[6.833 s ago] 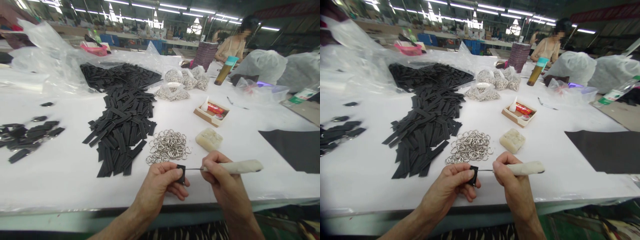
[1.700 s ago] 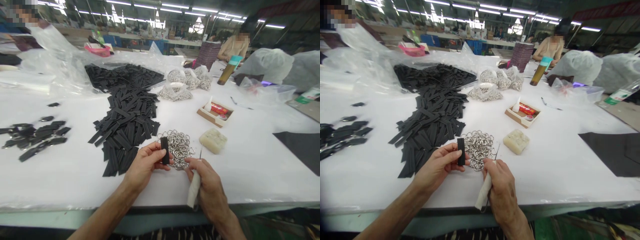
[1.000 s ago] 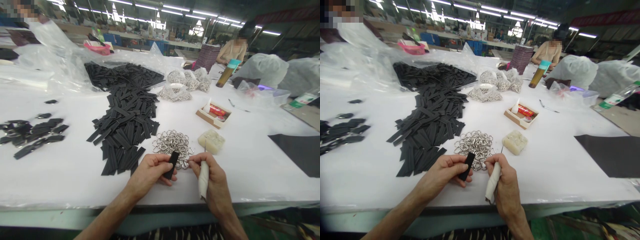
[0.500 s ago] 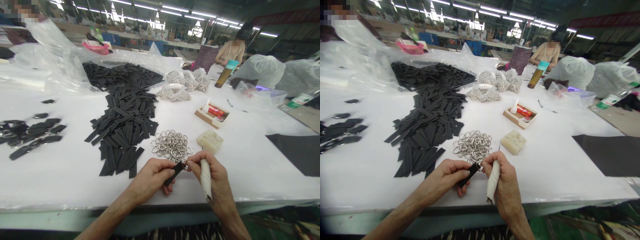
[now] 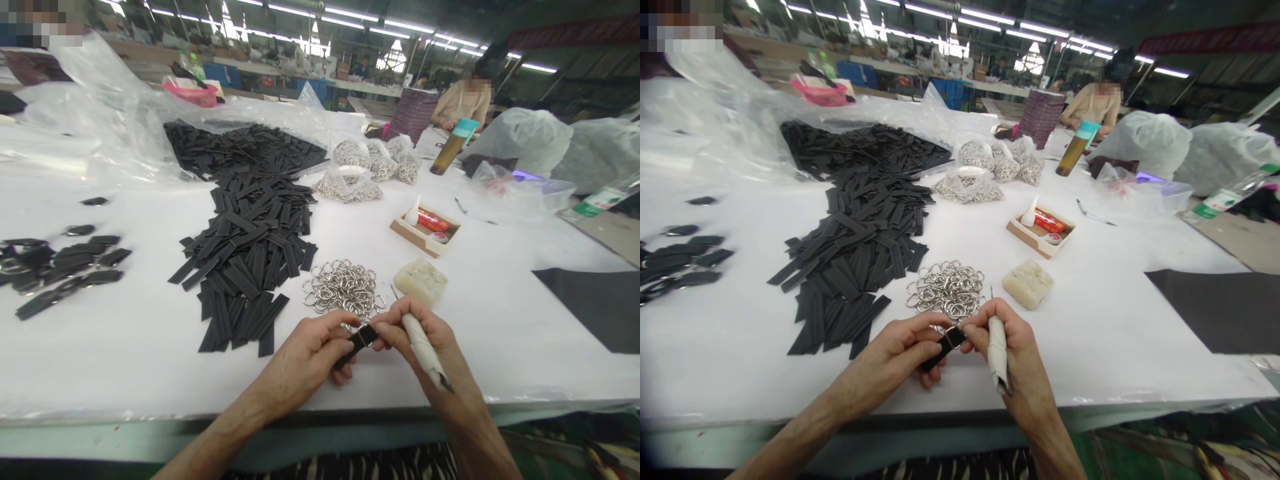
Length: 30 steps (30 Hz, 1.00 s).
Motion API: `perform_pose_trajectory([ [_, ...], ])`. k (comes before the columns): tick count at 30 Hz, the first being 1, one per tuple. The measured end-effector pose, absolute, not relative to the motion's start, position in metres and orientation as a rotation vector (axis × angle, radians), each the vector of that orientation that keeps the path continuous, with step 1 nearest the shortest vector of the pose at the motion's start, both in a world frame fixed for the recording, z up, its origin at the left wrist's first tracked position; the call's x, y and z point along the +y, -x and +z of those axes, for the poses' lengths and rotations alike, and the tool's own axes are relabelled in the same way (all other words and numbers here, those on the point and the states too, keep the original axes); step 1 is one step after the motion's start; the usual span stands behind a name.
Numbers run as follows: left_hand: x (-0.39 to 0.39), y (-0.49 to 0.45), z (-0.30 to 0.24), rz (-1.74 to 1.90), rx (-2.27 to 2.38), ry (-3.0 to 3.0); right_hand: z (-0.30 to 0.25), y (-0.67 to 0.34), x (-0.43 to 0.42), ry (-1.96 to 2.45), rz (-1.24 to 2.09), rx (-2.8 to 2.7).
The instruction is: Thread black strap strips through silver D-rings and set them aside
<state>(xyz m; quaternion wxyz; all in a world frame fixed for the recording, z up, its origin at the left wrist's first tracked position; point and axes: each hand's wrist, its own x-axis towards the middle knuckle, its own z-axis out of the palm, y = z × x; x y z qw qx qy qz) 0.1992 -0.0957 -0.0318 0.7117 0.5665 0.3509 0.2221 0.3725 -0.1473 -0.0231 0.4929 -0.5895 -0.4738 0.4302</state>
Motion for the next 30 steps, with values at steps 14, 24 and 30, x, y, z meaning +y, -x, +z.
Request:
perform_pose_trajectory([
  [14,-0.087,-0.201,-0.026,0.746,0.805,-0.61,-0.049,-0.346,-0.152,1.2,0.175,-1.774],
  [24,-0.094,-0.204,-0.029,0.757,0.702,-0.537,-0.058,-0.344,-0.149,1.172,-0.085,-1.855],
  [30,-0.095,-0.205,-0.031,0.772,0.679,-0.463,-0.049,-0.344,-0.15,1.144,-0.168,-1.93],
])
